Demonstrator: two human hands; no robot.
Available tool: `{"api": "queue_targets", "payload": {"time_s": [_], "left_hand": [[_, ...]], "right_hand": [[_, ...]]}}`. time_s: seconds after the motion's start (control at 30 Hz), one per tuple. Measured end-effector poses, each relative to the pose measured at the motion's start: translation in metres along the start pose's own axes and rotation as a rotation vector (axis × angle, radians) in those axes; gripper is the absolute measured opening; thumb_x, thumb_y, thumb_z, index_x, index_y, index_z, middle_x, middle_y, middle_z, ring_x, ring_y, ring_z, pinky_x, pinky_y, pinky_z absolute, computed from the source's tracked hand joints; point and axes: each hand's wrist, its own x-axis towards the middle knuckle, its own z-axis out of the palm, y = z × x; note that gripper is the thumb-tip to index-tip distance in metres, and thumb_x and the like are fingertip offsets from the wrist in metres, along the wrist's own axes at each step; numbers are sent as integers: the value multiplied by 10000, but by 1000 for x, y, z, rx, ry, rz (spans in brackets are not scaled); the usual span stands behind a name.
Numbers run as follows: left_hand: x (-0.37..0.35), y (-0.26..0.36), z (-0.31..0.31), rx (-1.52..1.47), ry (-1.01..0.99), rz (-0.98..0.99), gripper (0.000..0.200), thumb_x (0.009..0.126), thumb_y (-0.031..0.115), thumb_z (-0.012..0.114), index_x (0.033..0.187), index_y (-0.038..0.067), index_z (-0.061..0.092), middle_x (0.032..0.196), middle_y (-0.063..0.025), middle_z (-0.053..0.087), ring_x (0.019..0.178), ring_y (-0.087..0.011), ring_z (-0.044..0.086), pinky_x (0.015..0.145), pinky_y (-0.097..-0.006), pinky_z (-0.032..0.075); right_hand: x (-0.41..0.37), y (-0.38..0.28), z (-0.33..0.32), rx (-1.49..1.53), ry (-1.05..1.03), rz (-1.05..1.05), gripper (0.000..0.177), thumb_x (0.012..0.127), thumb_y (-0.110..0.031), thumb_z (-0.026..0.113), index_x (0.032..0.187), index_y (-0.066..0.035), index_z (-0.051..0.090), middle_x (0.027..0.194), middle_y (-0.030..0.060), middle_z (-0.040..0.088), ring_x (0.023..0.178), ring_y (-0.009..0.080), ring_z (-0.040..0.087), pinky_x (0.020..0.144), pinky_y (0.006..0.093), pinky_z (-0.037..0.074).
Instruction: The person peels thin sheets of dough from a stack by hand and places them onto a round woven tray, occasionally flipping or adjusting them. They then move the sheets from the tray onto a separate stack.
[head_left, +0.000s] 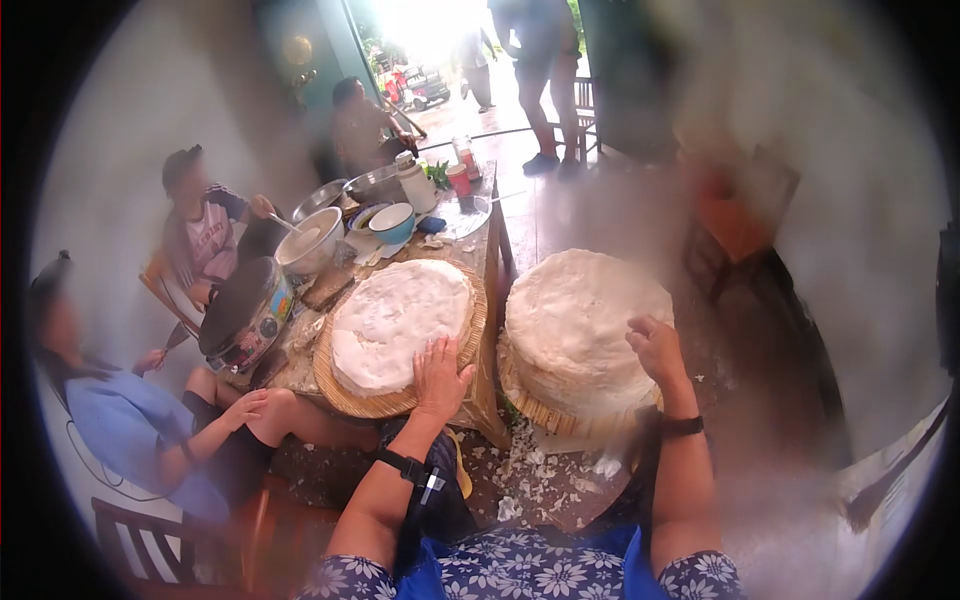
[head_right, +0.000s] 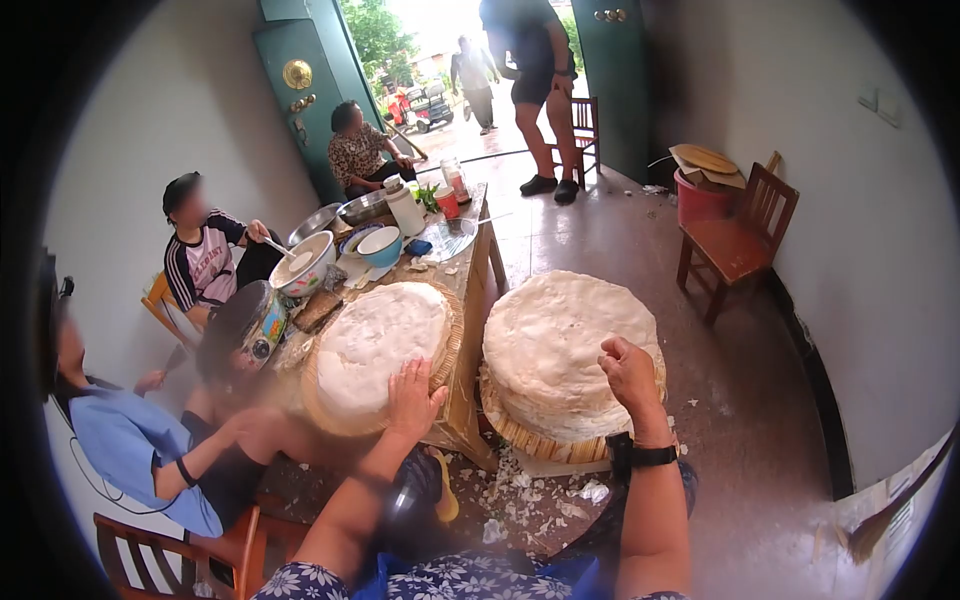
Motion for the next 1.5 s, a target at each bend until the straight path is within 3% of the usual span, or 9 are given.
{"api": "queue_targets", "payload": {"time_s": [0.17, 0.37, 0.47, 0.67, 0.8, 1.07, 1.17, 1.3, 1.5], "left_hand": [[-2, 1, 0, -18, 26, 10, 612, 811, 326, 637, 1323, 72, 418, 1357, -157, 420, 1300, -355, 330, 1079, -525, 188], [1, 16, -13, -106, 148, 109, 455, 789, 200, 645, 1211, 83, 519, 1255, -146, 498, 1178, -339, 451, 1002, -450, 342], [0, 42, -24, -335, 213, 360, 302, 790, 114, 614, 1090, 86, 586, 1111, -119, 586, 1014, -307, 565, 881, -394, 457], [-17, 71, 7, -675, -141, 526, 168, 837, 48, 528, 978, 77, 616, 921, -83, 644, 820, -280, 632, 713, -348, 521], [-28, 68, 38, -785, -294, 527, 167, 864, 71, 498, 1008, 84, 581, 930, -94, 627, 864, -303, 614, 733, -375, 507], [-20, 65, 59, -961, -415, 359, 130, 852, 54, 549, 967, 28, 606, 878, -137, 645, 827, -275, 647, 732, -339, 512], [-15, 64, 65, -990, -337, 310, 156, 887, 60, 531, 1024, 32, 600, 849, -106, 652, 775, -190, 651, 694, -297, 513], [-9, 61, 67, -1359, -534, -64, 271, 890, 2, 478, 1152, 42, 535, 859, -61, 608, 707, -110, 595, 655, -242, 508], [0, 58, 58, -1583, -440, -457, 531, 848, 78, 550, 1339, 23, 353, 943, -59, 593, 670, -102, 589, 591, -240, 469]], "right_hand": [[-2, -2, 0, -18, 23, -29, 230, 794, -122, 628, 988, 3, 628, 804, 132, 658, 735, 207, 625, 684, 302, 481], [-3, -5, 2, -48, 18, -41, 233, 790, -121, 629, 986, 5, 627, 812, 144, 657, 745, 218, 631, 690, 304, 483], [-2, 0, 3, -76, 28, -61, 234, 783, -119, 633, 983, 5, 627, 816, 148, 653, 748, 222, 631, 689, 306, 483], [-2, -4, 6, -135, 17, -45, 225, 776, -113, 635, 969, 2, 626, 819, 153, 644, 745, 247, 624, 685, 325, 482], [-2, -3, 13, -198, -8, -41, 218, 772, -108, 630, 963, -4, 627, 821, 158, 640, 750, 264, 622, 687, 338, 481], [1, 11, 14, -365, 80, 1, 211, 788, -135, 610, 967, -26, 630, 880, 174, 646, 818, 325, 627, 711, 372, 484], [9, 20, 1, -472, 187, -38, 212, 796, -155, 600, 974, -44, 632, 885, 179, 647, 834, 332, 625, 729, 384, 483], [11, 42, -12, -562, 229, 1, 220, 810, -184, 580, 980, -56, 635, 877, 166, 655, 847, 338, 622, 745, 398, 479], [25, 79, -23, -226, 196, 289, 200, 779, -185, 576, 888, -50, 675, 838, 155, 671, 780, 276, 645, 710, 341, 486]]}}
